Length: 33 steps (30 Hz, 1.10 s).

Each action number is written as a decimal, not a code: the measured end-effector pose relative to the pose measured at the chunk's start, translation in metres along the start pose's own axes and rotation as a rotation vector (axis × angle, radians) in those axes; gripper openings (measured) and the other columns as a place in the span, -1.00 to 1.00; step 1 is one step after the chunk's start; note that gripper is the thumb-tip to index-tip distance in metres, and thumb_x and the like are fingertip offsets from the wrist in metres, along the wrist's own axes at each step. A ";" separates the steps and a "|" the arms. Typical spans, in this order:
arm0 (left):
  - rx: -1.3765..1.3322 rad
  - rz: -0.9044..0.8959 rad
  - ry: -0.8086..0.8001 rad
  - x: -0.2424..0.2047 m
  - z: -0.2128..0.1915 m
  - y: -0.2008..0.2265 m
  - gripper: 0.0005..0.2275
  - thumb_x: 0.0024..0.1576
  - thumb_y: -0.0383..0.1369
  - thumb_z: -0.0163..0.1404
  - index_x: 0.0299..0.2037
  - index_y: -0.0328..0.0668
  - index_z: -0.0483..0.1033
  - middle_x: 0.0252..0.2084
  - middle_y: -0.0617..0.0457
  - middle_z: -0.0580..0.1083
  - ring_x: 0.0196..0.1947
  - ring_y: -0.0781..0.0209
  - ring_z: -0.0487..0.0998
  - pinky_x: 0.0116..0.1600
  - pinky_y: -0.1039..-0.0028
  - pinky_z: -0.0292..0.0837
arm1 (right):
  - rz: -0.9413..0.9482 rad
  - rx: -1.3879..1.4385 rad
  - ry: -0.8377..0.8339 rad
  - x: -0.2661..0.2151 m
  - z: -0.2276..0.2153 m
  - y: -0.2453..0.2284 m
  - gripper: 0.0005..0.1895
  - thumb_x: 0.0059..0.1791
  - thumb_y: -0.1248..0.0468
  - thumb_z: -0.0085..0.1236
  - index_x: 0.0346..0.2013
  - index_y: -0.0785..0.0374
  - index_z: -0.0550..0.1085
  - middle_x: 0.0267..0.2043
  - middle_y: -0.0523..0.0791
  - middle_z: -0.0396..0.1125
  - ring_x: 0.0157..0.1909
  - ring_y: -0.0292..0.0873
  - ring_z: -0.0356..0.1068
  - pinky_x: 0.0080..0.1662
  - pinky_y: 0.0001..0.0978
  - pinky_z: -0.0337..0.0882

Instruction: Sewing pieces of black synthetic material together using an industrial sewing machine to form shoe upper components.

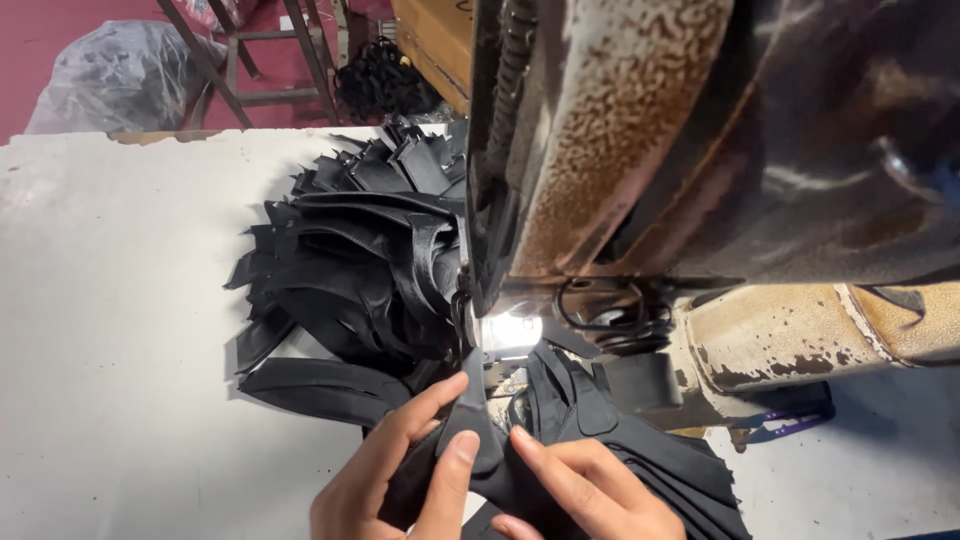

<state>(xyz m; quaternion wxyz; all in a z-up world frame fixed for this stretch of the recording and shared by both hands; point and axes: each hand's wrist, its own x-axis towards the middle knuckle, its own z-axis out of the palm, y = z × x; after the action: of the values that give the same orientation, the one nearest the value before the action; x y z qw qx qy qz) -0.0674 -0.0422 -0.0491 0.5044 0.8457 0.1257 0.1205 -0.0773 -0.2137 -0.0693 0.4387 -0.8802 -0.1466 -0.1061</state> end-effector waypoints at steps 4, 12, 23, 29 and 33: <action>-0.089 0.084 -0.031 0.012 0.000 0.010 -0.65 -0.14 -0.48 0.20 -0.10 -0.03 0.70 -0.43 0.21 0.75 -0.57 0.52 0.68 -0.37 0.74 0.53 | -0.013 -0.041 0.029 0.017 -0.010 -0.007 -0.35 -0.39 0.23 0.60 0.00 0.14 0.62 -0.43 -0.27 0.51 -0.49 -0.49 0.45 -0.38 -0.76 0.46; -0.092 0.018 -0.047 0.035 0.012 0.012 -0.70 -0.06 -0.42 0.19 -0.08 -0.11 0.69 -0.28 0.15 0.76 -0.30 0.41 0.78 -0.16 0.61 0.62 | 0.003 -0.025 0.084 0.039 -0.015 -0.007 -0.36 -0.39 0.30 0.56 -0.02 0.20 0.62 -0.37 -0.25 0.53 -0.51 -0.49 0.37 -0.42 -0.77 0.37; -0.108 -0.045 -0.077 0.062 0.021 0.029 -0.75 -0.01 -0.42 0.10 -0.13 -0.23 0.70 -0.26 0.15 0.77 -0.32 0.40 0.74 -0.14 0.63 0.56 | -0.087 0.008 0.150 0.058 -0.010 -0.006 -0.39 -0.34 0.38 0.49 0.00 0.35 0.56 -0.41 -0.15 0.50 -0.55 -0.40 0.36 -0.50 -0.71 0.38; -0.139 -0.009 -0.218 0.080 0.018 0.035 -0.63 -0.04 -0.59 -0.02 -0.04 -0.15 0.69 -0.32 0.18 0.73 -0.45 0.42 0.61 -0.31 0.63 0.49 | -0.054 0.016 0.173 0.062 -0.007 -0.005 -0.39 -0.31 0.39 0.46 0.04 0.37 0.54 -0.35 -0.14 0.49 -0.56 -0.40 0.32 -0.55 -0.68 0.32; -0.257 0.061 -0.275 0.085 0.017 0.032 -0.71 -0.01 -0.63 -0.02 -0.13 -0.25 0.67 -0.45 0.18 0.60 -0.53 0.45 0.37 -0.40 0.65 0.25 | -0.032 0.023 0.184 0.066 -0.003 -0.006 -0.43 -0.26 0.41 0.40 0.05 0.34 0.54 -0.32 -0.15 0.47 -0.46 -0.35 0.38 -0.45 -0.65 0.38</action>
<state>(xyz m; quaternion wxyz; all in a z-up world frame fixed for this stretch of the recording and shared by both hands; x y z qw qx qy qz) 0.0211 -0.0427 -0.0225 0.6170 0.7861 0.0135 0.0340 -0.0183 -0.2021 -0.0419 0.4588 -0.8591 -0.1209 -0.1919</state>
